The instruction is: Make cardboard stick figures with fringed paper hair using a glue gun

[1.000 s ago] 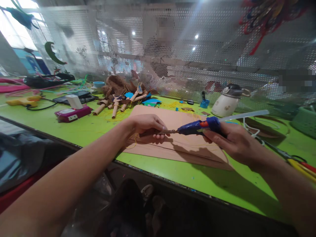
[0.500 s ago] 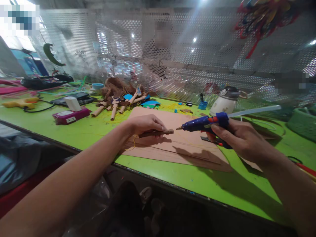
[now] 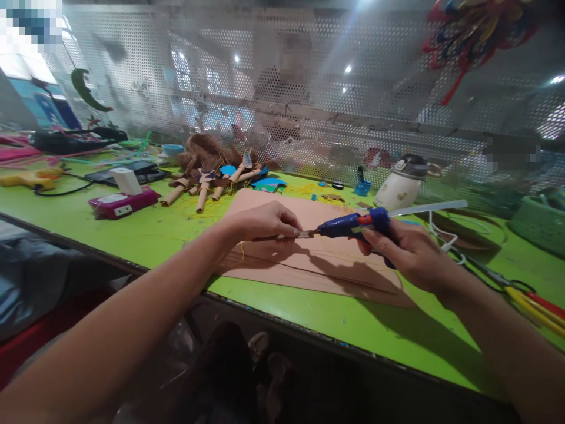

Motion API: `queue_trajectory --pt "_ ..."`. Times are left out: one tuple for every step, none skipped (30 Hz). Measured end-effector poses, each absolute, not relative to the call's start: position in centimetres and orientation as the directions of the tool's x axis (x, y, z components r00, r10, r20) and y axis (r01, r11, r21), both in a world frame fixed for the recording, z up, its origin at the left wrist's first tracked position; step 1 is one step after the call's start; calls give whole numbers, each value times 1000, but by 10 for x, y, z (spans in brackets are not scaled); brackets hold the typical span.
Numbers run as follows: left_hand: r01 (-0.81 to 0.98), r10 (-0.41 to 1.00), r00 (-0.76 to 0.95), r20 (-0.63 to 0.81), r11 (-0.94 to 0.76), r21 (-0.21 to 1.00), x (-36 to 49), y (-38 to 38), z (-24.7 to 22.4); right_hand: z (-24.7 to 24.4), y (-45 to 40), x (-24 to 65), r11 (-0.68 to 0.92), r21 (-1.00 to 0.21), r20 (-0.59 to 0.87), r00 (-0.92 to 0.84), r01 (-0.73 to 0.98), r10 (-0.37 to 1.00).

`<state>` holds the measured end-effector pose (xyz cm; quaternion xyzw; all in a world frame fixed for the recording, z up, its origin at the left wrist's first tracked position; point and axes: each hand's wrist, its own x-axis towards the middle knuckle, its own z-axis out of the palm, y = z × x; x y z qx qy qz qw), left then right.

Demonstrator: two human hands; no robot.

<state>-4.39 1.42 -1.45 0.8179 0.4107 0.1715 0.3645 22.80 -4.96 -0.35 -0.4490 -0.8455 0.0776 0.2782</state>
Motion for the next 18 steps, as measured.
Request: queue_trajectory --pt "544 795 606 -20 -396 739 -44 14 -15 -3 -50 228 581 -376 399 -439 722 805" --pt "540 792 610 -22 -394 744 -45 15 -15 -3 -51 228 577 -374 395 -438 726 808" --pt "536 789 614 -27 -391 748 -45 15 -15 -3 -51 228 574 -375 391 -437 728 810" --pt "533 786 617 -33 -387 752 -46 15 -16 -3 -52 229 574 -376 387 -440 727 810" --pt "532 784 620 -38 -384 755 -46 15 -16 -3 -52 229 577 -374 387 -443 726 808" --pt "531 781 623 -41 -383 756 -46 15 -16 -3 -51 229 581 -370 388 -448 725 806" --pt "530 779 626 -43 -384 756 -46 15 -16 -4 -51 228 582 -367 387 -450 726 805" --pt "528 776 629 -45 -384 758 -45 15 -16 -4 -50 228 580 -369 382 -450 726 807" --pt "524 774 632 -44 -385 760 -45 15 -16 -5 -49 227 575 -375 373 -450 727 812" --pt "521 772 634 -43 -385 762 -45 15 -15 -6 -48 226 570 -382 365 -448 728 817" --pt "522 774 632 -44 -383 762 -44 14 -15 -6 -47 226 565 -390 359 -445 727 820" --pt "527 778 627 -46 -381 760 -44 14 -15 -7 -47 226 563 -395 359 -442 726 822" --pt "535 782 621 -49 -378 755 -44 14 -14 -7 -47 226 563 -392 364 -440 727 821" --pt "544 786 616 -52 -377 750 -44 13 -14 -7 -47 226 565 -384 375 -436 730 818" --pt "551 788 613 -54 -378 744 -44 13 -14 -6 -48 227 569 -374 389 -433 732 813" --pt "556 789 611 -55 -379 740 -44 13 -14 -6 -48 228 574 -363 400 -433 734 808" --pt "559 789 611 -55 -382 736 -44 14 -14 -5 -49 228 580 -353 404 -440 734 802" --pt "561 790 611 -55 -383 733 -44 14 -14 -4 -50 228 589 -345 405 -450 731 796"
